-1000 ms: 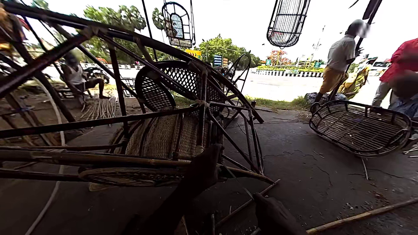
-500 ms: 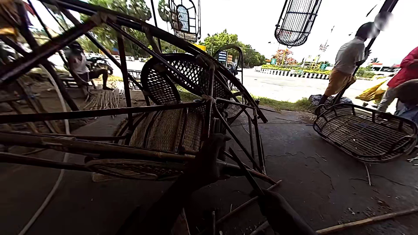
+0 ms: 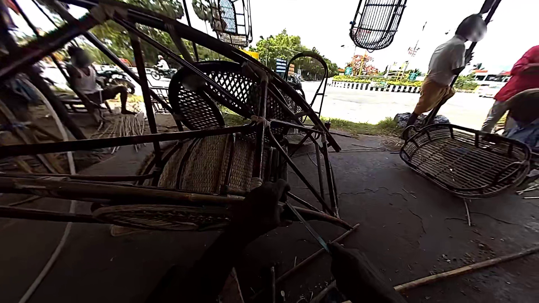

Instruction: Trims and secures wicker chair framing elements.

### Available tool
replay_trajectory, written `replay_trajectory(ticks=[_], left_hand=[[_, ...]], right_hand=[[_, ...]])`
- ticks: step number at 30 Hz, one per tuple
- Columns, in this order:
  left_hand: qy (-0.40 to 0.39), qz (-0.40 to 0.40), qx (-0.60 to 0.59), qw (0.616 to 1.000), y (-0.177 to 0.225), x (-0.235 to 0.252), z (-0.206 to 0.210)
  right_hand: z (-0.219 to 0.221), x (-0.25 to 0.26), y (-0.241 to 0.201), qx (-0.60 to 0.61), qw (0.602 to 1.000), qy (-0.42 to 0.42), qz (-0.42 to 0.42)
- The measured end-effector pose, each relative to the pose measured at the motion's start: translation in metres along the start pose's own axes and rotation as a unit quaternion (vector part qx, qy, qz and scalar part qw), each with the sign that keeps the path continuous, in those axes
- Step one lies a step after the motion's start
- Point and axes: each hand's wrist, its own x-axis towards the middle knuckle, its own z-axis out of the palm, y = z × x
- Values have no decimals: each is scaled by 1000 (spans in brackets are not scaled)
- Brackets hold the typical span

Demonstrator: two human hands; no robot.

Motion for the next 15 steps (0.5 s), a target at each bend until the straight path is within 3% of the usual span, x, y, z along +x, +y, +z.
replay_trajectory(ticks=[4,8,12,15], left_hand=[[46,-5,-34,998,-1,-1,3],[88,4,-77,993,-1,-3,2],[43,-7,-28,999,0,0,4],[8,-2,31,999,-2,-1,6]], right_hand=[[34,20,21,192,973,32,-125],[77,37,26,427,890,10,-162],[97,28,22,259,938,208,-98],[80,11,21,102,962,252,-3]])
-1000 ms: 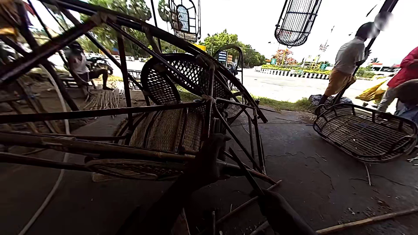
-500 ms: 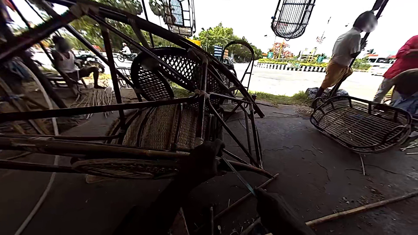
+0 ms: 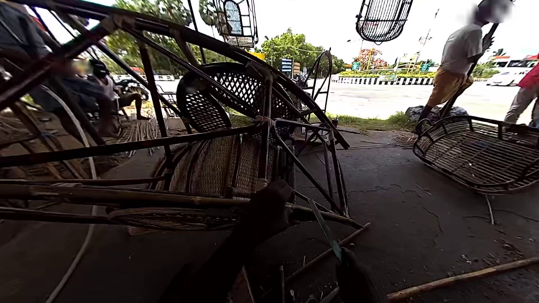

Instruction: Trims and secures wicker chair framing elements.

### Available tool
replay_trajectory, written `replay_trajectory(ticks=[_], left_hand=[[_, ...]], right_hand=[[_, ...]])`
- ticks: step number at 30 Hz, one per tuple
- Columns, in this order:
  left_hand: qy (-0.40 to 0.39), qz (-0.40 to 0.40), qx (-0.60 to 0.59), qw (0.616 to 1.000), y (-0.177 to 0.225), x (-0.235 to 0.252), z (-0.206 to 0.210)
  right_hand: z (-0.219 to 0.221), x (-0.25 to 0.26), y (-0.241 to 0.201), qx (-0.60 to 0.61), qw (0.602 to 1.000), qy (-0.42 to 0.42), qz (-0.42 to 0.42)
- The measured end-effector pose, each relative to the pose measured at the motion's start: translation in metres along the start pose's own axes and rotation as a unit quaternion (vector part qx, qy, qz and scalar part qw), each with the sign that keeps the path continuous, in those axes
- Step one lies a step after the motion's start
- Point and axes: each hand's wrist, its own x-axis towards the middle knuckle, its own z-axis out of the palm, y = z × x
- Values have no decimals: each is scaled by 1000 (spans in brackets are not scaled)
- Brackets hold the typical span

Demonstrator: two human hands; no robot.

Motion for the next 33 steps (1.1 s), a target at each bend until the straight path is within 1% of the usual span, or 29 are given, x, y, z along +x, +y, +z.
replay_trajectory(ticks=[2,4,7,9,11,13,14,16,18,20,23,26,29,31,33], left_hand=[[-24,-1,33,999,0,0,3],[-24,-26,65,997,7,0,6],[24,-104,120,987,28,3,14],[71,-120,165,976,36,-1,26],[139,-85,205,965,33,-7,46],[192,-17,199,961,20,-9,57],[201,23,192,960,13,-10,60],[190,79,177,962,6,-14,60],[161,97,169,967,5,-16,53],[129,91,151,976,7,-18,44],[102,71,148,981,12,-18,35],[88,64,130,985,11,-17,30],[70,54,123,988,8,-16,25],[69,52,120,989,8,-15,25],[81,53,123,988,7,-13,26]], right_hand=[[-16,0,-4,-55,998,-18,10],[-23,0,-10,-71,996,-46,31],[-22,-2,-12,-56,994,-64,65],[-12,-11,-7,-11,996,-43,76],[-3,-24,-3,28,997,-8,77],[3,-33,0,55,995,15,78],[5,-37,0,61,994,18,83],[6,-42,1,65,994,9,91],[5,-41,-3,74,993,-10,96],[4,-39,-12,92,992,-20,88],[5,-37,-29,60,993,-43,96],[15,-37,-31,33,995,-21,90],[24,-34,-27,35,998,-5,54],[25,-31,-29,45,998,-19,46],[19,-29,-40,61,995,-56,58]])
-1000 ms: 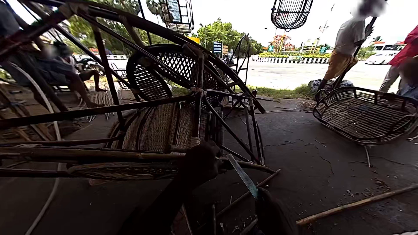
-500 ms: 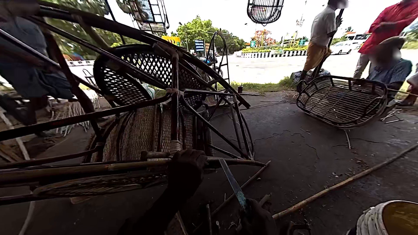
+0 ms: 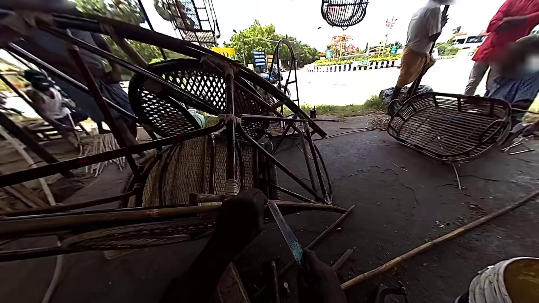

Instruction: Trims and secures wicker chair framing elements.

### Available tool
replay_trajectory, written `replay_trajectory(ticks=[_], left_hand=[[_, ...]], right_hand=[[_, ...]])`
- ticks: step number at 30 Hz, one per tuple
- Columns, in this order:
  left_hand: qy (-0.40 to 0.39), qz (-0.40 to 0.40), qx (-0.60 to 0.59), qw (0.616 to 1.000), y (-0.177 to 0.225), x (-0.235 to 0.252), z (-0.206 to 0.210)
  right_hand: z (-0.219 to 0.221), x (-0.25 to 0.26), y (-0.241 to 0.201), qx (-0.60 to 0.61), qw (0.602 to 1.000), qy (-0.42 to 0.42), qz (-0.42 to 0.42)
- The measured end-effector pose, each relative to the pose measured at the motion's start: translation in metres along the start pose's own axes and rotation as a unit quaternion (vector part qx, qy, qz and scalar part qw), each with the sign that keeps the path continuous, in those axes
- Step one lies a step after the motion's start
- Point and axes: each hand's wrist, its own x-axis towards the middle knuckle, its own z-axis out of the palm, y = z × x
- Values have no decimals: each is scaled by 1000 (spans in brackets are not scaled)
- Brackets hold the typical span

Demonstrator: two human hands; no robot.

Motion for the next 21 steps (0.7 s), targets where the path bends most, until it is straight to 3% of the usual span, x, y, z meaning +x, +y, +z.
replay_trajectory(ticks=[3,8,14,21], left_hand=[[14,3,2,1000,0,1,3],[41,23,-22,999,-2,-1,8],[58,20,-16,998,3,-4,9],[67,16,-18,997,4,-4,11]], right_hand=[[-1,-2,-15,32,997,-56,33],[17,-1,-10,166,985,-42,12],[24,0,2,240,970,-28,-11],[34,1,9,425,905,-31,-25]])
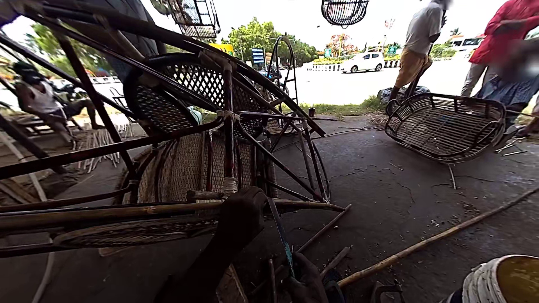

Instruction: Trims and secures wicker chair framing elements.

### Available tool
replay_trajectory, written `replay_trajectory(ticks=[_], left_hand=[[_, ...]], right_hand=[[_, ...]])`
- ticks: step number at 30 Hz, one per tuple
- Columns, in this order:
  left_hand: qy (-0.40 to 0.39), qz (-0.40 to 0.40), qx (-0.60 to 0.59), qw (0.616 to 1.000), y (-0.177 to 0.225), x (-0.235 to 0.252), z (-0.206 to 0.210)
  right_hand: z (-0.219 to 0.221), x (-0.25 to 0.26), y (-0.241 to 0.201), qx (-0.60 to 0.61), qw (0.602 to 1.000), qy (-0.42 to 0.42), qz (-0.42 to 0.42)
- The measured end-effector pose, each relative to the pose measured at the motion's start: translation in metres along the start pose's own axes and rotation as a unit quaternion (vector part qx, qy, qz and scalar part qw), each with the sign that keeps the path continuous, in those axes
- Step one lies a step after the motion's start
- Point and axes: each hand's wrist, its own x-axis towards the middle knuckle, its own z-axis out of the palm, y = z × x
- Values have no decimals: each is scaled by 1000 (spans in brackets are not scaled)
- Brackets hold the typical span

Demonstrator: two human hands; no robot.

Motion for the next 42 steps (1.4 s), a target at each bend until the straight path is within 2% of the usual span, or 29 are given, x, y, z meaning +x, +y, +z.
replay_trajectory(ticks=[7,9,10,12,13,14,16,18,19,22,24,28,31,33,38,42], left_hand=[[-3,17,0,1000,-4,-1,3],[1,12,2,1000,-3,0,2],[2,7,5,1000,-3,2,2],[-5,-6,6,1000,-2,5,2],[-11,-14,3,1000,0,3,2],[-14,-19,5,1000,0,3,1],[-31,-18,18,999,-6,7,-4],[-64,-14,17,998,-7,11,-10],[-79,-17,5,997,-7,13,-13],[-96,-43,5,994,-10,17,-23],[-105,-66,43,991,-8,14,-26],[-144,-58,55,986,-13,17,-33],[-169,-30,39,984,-24,17,-37],[-152,-14,33,988,-27,12,-35],[-95,18,14,995,-30,5,-31],[-29,65,19,997,-37,-1,-27]], right_hand=[[36,-7,14,113,992,50,4],[40,-9,14,184,982,41,5],[40,-9,13,276,961,14,7],[32,-11,8,490,869,-70,23],[25,-14,4,501,863,-57,24],[18,-13,-4,442,896,-8,24],[0,-2,-13,233,969,78,37],[-20,1,-11,77,993,72,57],[-27,-3,-10,58,996,49,51],[-34,-12,-17,128,991,-31,38],[-32,-10,-19,136,988,-56,56],[-26,1,-21,186,973,-123,52],[-17,10,-24,265,956,-110,55],[-14,18,-20,286,952,-94,52],[-9,29,-18,209,975,-57,50],[-7,15,-26,66,996,-53,-16]])
